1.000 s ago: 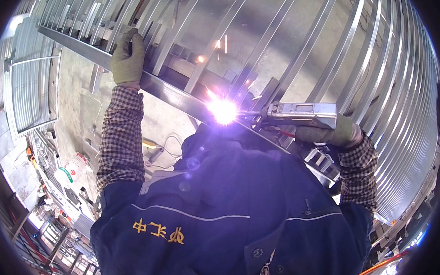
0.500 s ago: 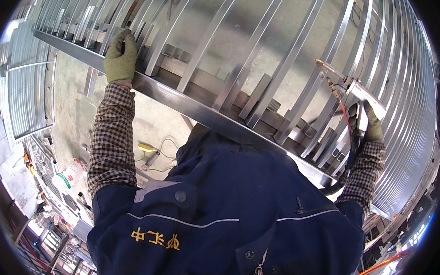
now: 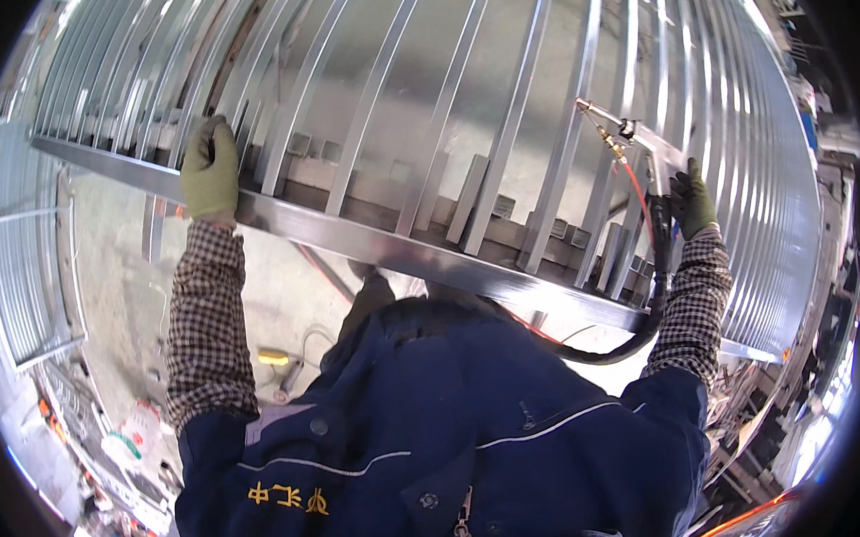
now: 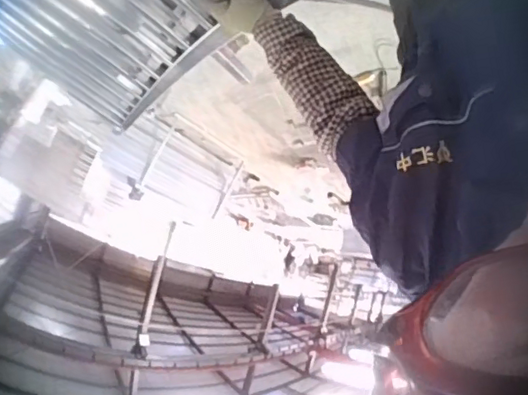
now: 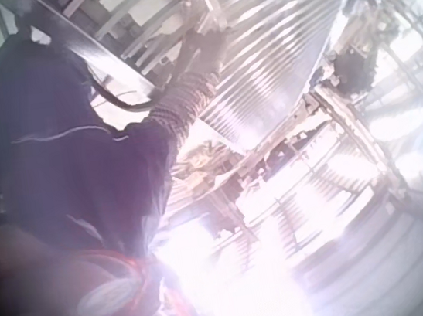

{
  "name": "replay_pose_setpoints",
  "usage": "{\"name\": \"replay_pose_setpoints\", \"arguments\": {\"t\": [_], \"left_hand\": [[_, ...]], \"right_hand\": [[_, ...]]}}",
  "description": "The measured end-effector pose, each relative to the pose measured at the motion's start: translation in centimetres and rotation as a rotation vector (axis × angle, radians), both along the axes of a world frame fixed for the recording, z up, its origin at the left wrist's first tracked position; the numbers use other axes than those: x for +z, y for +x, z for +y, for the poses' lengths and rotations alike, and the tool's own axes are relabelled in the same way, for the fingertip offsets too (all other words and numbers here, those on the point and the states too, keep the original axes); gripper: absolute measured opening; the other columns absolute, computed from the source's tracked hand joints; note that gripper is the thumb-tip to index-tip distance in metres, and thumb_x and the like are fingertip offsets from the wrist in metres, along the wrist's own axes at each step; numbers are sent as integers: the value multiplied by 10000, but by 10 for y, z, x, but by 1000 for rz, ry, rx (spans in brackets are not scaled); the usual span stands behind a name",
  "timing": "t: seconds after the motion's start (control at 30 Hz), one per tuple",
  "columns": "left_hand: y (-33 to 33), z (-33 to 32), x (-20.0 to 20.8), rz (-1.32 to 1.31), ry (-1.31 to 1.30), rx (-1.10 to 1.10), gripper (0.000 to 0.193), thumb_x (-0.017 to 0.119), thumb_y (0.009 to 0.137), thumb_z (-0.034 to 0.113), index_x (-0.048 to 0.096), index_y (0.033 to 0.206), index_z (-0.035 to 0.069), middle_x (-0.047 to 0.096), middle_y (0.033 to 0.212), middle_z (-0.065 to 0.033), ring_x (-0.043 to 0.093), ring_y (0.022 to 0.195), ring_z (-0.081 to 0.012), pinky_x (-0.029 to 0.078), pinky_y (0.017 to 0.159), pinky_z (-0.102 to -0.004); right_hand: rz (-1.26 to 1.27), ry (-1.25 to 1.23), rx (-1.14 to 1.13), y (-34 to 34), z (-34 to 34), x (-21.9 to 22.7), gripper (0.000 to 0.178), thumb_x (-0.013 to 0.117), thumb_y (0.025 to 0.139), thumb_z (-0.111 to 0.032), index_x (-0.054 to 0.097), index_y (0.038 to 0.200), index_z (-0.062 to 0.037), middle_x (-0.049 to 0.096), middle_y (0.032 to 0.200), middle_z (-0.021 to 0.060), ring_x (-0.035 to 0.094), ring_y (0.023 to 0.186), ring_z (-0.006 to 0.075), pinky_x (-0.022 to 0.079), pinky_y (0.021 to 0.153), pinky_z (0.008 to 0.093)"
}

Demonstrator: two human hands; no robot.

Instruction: The person picks up long metal bars and places them into a metal frame structure. They then use a welding tool to secure the bars in place. The person repeats this process multiple times, adding more bars to the frame.

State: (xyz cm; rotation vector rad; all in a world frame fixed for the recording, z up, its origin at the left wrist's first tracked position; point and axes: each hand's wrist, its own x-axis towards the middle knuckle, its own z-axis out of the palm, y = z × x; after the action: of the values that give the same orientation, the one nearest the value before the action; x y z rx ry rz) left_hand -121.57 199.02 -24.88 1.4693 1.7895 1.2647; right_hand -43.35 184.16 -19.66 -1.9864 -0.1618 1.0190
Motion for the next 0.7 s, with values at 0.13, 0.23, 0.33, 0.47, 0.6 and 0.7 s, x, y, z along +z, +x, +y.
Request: {"name": "replay_pose_setpoints", "arguments": {"t": [0.13, 0.23, 0.33, 0.47, 0.6, 0.7], "left_hand": [[3, -6, 7, -48, 9, -10, 352, 667, 1077, 250, 726, 1279, -33, 779, 1148, -92, 704, 1078, -144, 535, 963, -291], [5, -12, 8, -93, 8, -28, 379, 674, 1070, 257, 718, 1292, -47, 783, 1156, -109, 714, 1073, -158, 541, 959, -298], [4, -15, 10, -37, -11, -32, 366, 670, 1067, 259, 731, 1254, -50, 789, 1126, -134, 725, 1045, -177, 549, 936, -313], [5, -17, 14, -56, 7, -64, 336, 672, 1062, 243, 740, 1249, -28, 793, 1085, -139, 728, 1013, -174, 555, 911, -320], [4, -20, 14, -3, 21, -34, 326, 681, 1053, 229, 741, 1244, -29, 794, 1080, -137, 735, 998, -178, 567, 894, -329], [3, -19, 10, -42, 21, -22, 297, 697, 1032, 208, 757, 1219, -14, 798, 1097, -157, 758, 1022, -216, 579, 909, -345]], "right_hand": [[-388, 68, 7, -15, -12, 7, 566, 775, 972, -371, 630, 1351, 24, 712, 1096, 114, 700, 926, 215, 554, 771, 356], [-791, 441, 33, -78, 9, 15, 428, 678, 1058, -217, 623, 1429, -11, 718, 1249, 140, 682, 1152, 253, 537, 1012, 352], [-692, 545, 400, -170, 40, 16, 409, 666, 1073, -238, 630, 1421, -28, 730, 1241, 95, 690, 1155, 214, 540, 1019, 335], [-496, 500, 578, -302, 124, -12, 489, 704, 1030, -263, 619, 1430, 5, 743, 1277, 156, 701, 1181, 234, 538, 1038, 345], [-508, 184, 559, -365, 219, -43, 784, 753, 918, -418, 536, 1500, 60, 676, 1375, 266, 676, 1259, 345, 512, 1084, 392], [-434, 89, 465, -376, 274, -69, 769, 756, 924, -355, 490, 1533, 31, 699, 1275, 222, 704, 1149, 325, 557, 982, 426]]}}
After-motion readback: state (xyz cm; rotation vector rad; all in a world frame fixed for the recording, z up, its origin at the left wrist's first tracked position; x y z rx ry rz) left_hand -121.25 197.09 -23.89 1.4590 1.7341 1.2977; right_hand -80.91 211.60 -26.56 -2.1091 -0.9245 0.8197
